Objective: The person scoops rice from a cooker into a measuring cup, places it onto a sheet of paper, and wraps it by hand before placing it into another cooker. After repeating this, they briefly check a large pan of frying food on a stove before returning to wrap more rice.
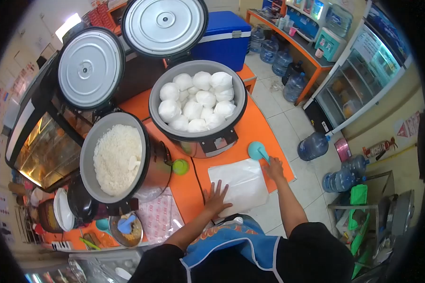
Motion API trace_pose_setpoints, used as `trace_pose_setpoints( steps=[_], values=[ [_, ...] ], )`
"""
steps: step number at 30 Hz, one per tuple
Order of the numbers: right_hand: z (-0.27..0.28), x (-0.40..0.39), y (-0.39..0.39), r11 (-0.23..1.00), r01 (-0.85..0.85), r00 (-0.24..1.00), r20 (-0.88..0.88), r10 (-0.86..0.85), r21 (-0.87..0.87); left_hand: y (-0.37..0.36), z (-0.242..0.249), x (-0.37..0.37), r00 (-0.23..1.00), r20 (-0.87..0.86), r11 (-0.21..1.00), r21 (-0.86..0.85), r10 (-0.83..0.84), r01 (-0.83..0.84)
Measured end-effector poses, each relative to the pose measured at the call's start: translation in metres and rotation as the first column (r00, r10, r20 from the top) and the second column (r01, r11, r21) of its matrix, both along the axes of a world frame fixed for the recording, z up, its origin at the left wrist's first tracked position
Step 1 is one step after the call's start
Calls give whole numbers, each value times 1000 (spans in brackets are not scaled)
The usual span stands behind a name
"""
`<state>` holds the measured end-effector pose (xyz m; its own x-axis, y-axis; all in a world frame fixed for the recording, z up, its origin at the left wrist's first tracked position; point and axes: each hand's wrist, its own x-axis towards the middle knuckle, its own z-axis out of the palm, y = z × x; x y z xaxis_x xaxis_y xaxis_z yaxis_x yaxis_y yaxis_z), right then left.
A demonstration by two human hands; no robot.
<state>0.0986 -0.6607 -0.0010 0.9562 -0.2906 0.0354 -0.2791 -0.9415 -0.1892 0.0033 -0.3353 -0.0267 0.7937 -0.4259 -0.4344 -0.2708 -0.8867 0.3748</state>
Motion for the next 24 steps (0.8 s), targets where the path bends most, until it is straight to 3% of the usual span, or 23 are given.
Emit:
trace_pose_setpoints(
  steps=[1,3,4,5,6,7,8,10,12,13,14,15,16,18,19,20,21,22,24],
  values=[
    [-6,-5,-8,993,-15,1000,-12,16,115,-4,-2,-3,1000,-8,1000,3,20,-20],
    [-17,-10,-22,964,-25,1000,12,23,265,-1,-6,-6,992,109,987,-153,67,-49],
    [-21,-11,-18,951,-20,999,45,7,307,-2,-12,-8,956,251,933,-355,151,-55],
    [-3,-20,-9,877,-8,1000,-12,15,480,-3,-4,-6,946,259,935,-339,196,-101],
    [26,-31,3,774,18,997,-74,38,633,-4,13,-2,972,62,827,-539,227,-158],
    [23,-44,22,518,13,997,-48,54,855,-1,34,0,970,-129,669,-704,206,-236],
    [21,-60,42,206,22,998,-35,60,978,1,58,-4,960,-122,667,-696,252,-264],
    [47,-93,100,-82,73,959,-47,280,994,6,101,-11,872,-427,457,-743,238,-489],
    [93,-115,163,-10,63,854,-48,519,998,28,104,-24,834,-469,373,-747,292,-550],
    [116,-115,186,-8,54,841,-41,539,999,42,106,-30,799,-516,299,-745,309,-597],
    [138,-109,206,8,2,747,-7,664,1000,64,136,-38,771,-546,196,-759,329,-621],
    [161,-100,221,15,-50,636,20,772,999,88,156,-48,785,-464,202,-793,409,-574],
    [195,-86,230,11,-58,624,27,781,998,115,177,-59,789,-378,219,-821,484,-527],
    [269,-50,253,54,-548,224,85,971,835,172,272,-77,572,-514,272,-545,640,-793],
    [290,-37,269,60,-537,308,130,943,842,205,284,-84,562,-338,346,-523,755,-779],
    [307,-18,289,35,-605,307,193,932,795,239,292,-93,538,-147,413,-485,830,-771],
    [328,1,315,58,-708,278,203,939,704,280,292,-98,569,195,569,-552,799,-610],
    [345,17,345,79,-797,251,209,945,598,306,333,-95,579,405,690,-570,708,-445],
    [340,47,410,103,-880,190,145,971,463,338,389,-74,472,97,426,-614,876,-665]
  ],
)
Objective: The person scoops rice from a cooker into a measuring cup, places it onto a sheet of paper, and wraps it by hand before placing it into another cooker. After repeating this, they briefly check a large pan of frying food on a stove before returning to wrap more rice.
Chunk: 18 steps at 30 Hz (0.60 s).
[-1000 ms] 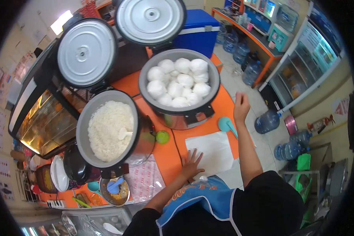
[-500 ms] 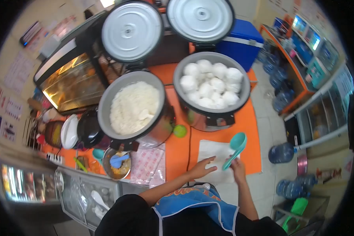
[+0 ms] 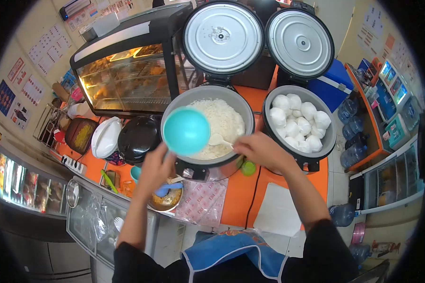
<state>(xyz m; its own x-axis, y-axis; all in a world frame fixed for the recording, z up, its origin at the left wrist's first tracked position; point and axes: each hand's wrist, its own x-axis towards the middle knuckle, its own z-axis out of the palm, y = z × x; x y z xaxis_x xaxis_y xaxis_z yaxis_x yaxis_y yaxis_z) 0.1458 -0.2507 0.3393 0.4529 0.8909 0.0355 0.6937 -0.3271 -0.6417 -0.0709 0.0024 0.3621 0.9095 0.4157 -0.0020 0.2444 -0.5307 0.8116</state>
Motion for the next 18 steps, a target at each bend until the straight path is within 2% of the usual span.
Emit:
trace_pose_setpoints(
  steps=[2,3,5,6,8,9,11,12,14,16,18],
  values=[
    [-31,28,65,954,26,991,130,14,-299,42,5,31,989,134,983,177,-68,44],
    [-58,43,95,892,-2,972,210,108,-451,60,2,50,987,141,983,177,-75,49],
    [-88,54,135,743,-15,925,273,264,-669,92,-13,89,992,76,875,482,-97,49],
    [-95,56,147,674,-15,910,270,316,-738,105,-24,104,991,83,875,482,-104,51],
    [-124,62,160,683,-4,895,302,328,-730,128,-49,134,981,-138,651,734,-135,193],
    [-133,65,163,690,-4,877,329,350,-724,135,-61,148,980,-135,654,731,-143,197],
    [-128,65,165,682,-21,894,292,340,-731,143,-84,170,972,-225,520,823,-70,228],
    [-125,66,167,681,-25,922,247,299,-732,146,-94,178,969,-235,522,818,-80,241],
    [-109,64,163,676,-38,950,183,252,-736,146,-112,189,954,-298,387,875,-46,292],
    [-78,64,143,770,-1,945,251,210,-638,135,-111,194,933,-354,413,841,-70,350],
    [-64,66,111,905,38,947,306,103,-424,125,-115,188,902,-420,434,798,-93,417]
  ],
)
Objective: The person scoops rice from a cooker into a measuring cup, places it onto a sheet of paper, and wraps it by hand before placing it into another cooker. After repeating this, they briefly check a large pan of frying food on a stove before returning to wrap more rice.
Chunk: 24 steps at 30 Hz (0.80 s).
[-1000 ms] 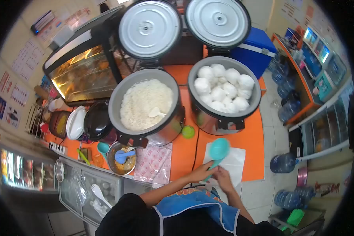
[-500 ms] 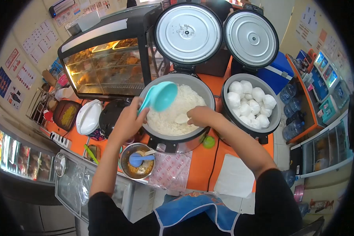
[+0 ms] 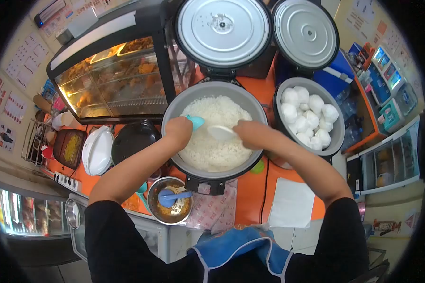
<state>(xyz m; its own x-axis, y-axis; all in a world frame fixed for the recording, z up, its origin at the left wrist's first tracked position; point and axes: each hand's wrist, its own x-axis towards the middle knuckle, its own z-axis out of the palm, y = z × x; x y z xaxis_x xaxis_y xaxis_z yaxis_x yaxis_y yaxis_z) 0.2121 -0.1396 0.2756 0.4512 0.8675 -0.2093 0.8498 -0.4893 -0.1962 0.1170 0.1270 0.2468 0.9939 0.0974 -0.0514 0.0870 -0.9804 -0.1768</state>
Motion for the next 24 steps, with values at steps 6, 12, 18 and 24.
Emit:
trace_pose_setpoints(
  steps=[6,12,18,24],
  values=[
    [57,-23,-90,941,181,981,-119,-152,285,-25,6,-14,956,-240,986,-8,-166,169],
    [44,-57,-159,771,339,928,-329,-178,539,-72,37,-22,853,-484,981,-77,-194,179],
    [11,-89,-201,661,533,814,-534,-230,529,-70,13,4,751,-656,997,-50,-80,63],
    [-40,-108,-203,402,784,575,-798,-180,474,-59,22,-5,677,-726,993,-106,-117,58]
  ],
)
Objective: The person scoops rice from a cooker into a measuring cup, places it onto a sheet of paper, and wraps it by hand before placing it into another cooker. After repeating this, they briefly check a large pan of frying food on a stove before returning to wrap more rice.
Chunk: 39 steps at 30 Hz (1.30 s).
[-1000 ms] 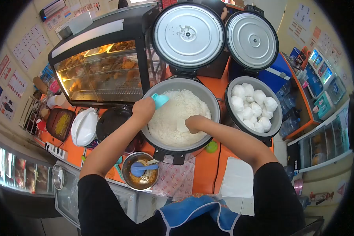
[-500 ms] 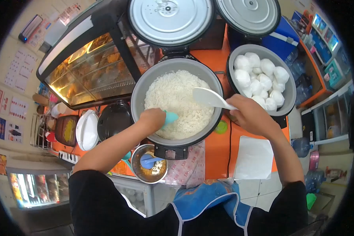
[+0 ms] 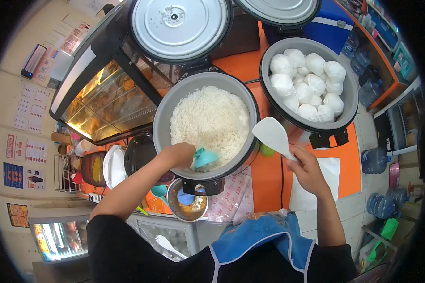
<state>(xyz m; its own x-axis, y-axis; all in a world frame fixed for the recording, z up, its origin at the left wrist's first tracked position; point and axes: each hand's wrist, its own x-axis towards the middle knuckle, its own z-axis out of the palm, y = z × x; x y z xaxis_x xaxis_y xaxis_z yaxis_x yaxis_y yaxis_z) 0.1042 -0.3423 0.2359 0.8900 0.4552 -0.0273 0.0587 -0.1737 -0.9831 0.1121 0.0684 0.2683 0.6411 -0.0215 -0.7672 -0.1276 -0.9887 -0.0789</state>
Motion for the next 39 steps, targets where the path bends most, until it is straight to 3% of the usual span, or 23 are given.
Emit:
trace_pose_setpoints(
  steps=[6,8,12,14,15,17,18,21,23,27,30,32,35,39],
  values=[
    [-22,-18,-13,995,80,980,-188,-68,61,8,65,26,990,-47,971,-209,-129,117],
    [-30,-21,-17,995,88,976,-205,-76,49,11,83,45,960,-244,976,-136,134,-171],
    [-37,-21,-15,989,134,964,-241,-115,65,41,53,75,950,-222,948,-180,219,-260],
    [-39,-20,-9,988,143,964,-235,-125,59,41,15,84,995,43,992,-87,93,-89],
    [-40,-19,-6,986,155,964,-227,-139,56,40,-12,81,995,44,992,-90,94,-90],
    [-43,-21,2,984,165,968,-201,-148,71,27,-60,63,926,376,996,-87,4,31],
    [-45,-21,5,980,177,971,-176,-159,91,14,-59,54,925,380,995,-92,8,29],
    [-57,-31,9,985,165,970,-191,-153,48,-6,-45,31,945,323,989,-150,47,2],
    [-62,-40,15,974,205,956,-232,-178,98,-4,-41,25,990,136,991,-131,18,0],
    [-84,-56,31,974,222,950,-236,-203,54,-21,22,3,992,71,974,-198,-101,113],
    [-89,-60,44,975,218,950,-234,-205,32,-25,22,7,981,62,965,-175,-185,193],
    [-95,-60,51,977,212,959,-193,-205,16,-32,-7,13,987,78,978,-141,-141,151],
    [-84,-55,66,977,211,970,-126,-210,-2,-36,-11,12,993,88,989,-115,-85,95],
    [-79,-57,75,979,177,982,-47,-182,-100,-28,31,-3,993,72,972,-212,-89,102]
  ],
)
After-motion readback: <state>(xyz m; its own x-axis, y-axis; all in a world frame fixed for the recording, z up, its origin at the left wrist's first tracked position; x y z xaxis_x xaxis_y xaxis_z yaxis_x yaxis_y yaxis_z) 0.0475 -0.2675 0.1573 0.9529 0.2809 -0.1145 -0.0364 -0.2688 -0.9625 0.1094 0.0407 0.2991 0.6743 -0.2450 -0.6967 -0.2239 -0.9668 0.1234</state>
